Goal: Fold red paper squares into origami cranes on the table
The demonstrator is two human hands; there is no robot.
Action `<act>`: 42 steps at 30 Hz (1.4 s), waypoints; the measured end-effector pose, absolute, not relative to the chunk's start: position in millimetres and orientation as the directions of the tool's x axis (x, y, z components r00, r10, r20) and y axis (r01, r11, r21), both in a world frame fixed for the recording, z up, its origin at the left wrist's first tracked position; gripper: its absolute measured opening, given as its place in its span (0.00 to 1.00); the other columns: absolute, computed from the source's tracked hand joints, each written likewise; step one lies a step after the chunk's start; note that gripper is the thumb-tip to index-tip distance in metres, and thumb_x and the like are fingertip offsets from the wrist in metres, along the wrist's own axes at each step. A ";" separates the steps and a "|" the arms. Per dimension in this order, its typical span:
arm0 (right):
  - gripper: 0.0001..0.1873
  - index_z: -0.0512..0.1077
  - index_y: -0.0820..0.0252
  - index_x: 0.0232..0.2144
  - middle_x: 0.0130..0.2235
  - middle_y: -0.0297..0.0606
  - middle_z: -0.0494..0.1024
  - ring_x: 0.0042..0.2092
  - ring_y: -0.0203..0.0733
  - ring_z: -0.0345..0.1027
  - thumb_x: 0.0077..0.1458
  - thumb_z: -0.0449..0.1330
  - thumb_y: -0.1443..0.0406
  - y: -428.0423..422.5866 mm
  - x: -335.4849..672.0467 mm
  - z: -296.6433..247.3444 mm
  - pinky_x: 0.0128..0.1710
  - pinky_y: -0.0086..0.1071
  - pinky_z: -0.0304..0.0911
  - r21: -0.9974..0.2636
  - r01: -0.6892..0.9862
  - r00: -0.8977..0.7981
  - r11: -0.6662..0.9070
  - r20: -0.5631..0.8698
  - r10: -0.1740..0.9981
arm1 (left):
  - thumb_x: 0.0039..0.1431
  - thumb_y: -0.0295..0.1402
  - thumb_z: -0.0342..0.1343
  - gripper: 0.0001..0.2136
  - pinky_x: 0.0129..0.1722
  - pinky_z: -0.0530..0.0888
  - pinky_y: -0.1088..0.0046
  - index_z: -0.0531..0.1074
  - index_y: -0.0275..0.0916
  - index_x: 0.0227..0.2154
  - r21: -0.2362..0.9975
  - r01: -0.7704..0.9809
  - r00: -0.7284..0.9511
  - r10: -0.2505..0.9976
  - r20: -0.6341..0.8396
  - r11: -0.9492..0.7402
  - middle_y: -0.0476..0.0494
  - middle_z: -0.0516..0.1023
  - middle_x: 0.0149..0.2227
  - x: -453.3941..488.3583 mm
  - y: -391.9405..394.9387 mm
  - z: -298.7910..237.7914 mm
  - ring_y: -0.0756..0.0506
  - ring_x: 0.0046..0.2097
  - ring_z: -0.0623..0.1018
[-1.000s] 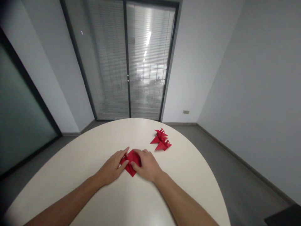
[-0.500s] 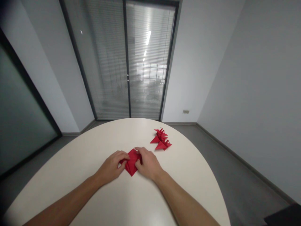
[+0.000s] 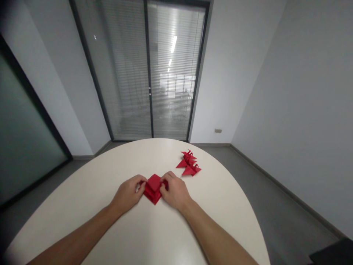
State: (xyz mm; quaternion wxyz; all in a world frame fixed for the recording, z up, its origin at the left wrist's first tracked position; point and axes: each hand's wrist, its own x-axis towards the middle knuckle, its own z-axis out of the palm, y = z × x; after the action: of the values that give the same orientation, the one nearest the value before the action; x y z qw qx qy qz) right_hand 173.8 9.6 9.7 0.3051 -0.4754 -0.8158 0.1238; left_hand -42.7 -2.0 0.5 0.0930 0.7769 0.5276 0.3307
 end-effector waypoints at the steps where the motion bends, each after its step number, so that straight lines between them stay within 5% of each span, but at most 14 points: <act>1: 0.08 0.70 0.57 0.36 0.40 0.36 0.74 0.37 0.38 0.68 0.54 0.56 0.71 9.9 173.8 9.2 0.37 0.30 0.60 -0.491 0.707 -0.351 0.509 0.382 0.855 | 0.63 0.27 0.48 0.08 0.39 0.70 0.69 0.73 0.41 0.37 0.494 0.765 0.211 0.886 0.414 -0.413 0.47 0.79 0.35 -42.9 -2.1 0.7 0.45 0.36 0.77; 19: 0.07 0.71 0.56 0.38 0.36 0.36 0.79 0.32 0.39 0.69 0.64 0.55 0.61 13.5 176.3 7.4 0.33 0.31 0.57 -0.459 0.761 -0.300 0.459 0.379 0.876 | 0.60 0.31 0.54 0.02 0.32 0.66 0.73 0.69 0.43 0.32 0.467 0.804 0.154 0.887 0.434 -0.368 0.52 0.76 0.29 -37.8 -6.2 5.3 0.47 0.31 0.74; 42: 0.04 0.70 0.55 0.39 0.37 0.34 0.79 0.33 0.40 0.71 0.59 0.59 0.65 15.3 178.1 5.3 0.34 0.30 0.58 -0.456 0.760 -0.313 0.462 0.365 0.877 | 0.61 0.28 0.49 0.04 0.33 0.66 0.73 0.63 0.44 0.31 0.494 0.778 0.162 0.885 0.437 -0.387 0.52 0.76 0.32 -36.2 -6.1 2.7 0.48 0.32 0.74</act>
State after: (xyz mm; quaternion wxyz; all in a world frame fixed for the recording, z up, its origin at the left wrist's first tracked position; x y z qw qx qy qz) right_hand 178.1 15.3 5.3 0.2904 -0.5089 -0.8042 0.1000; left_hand -36.2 -6.1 2.7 0.0772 0.7584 0.5482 0.3440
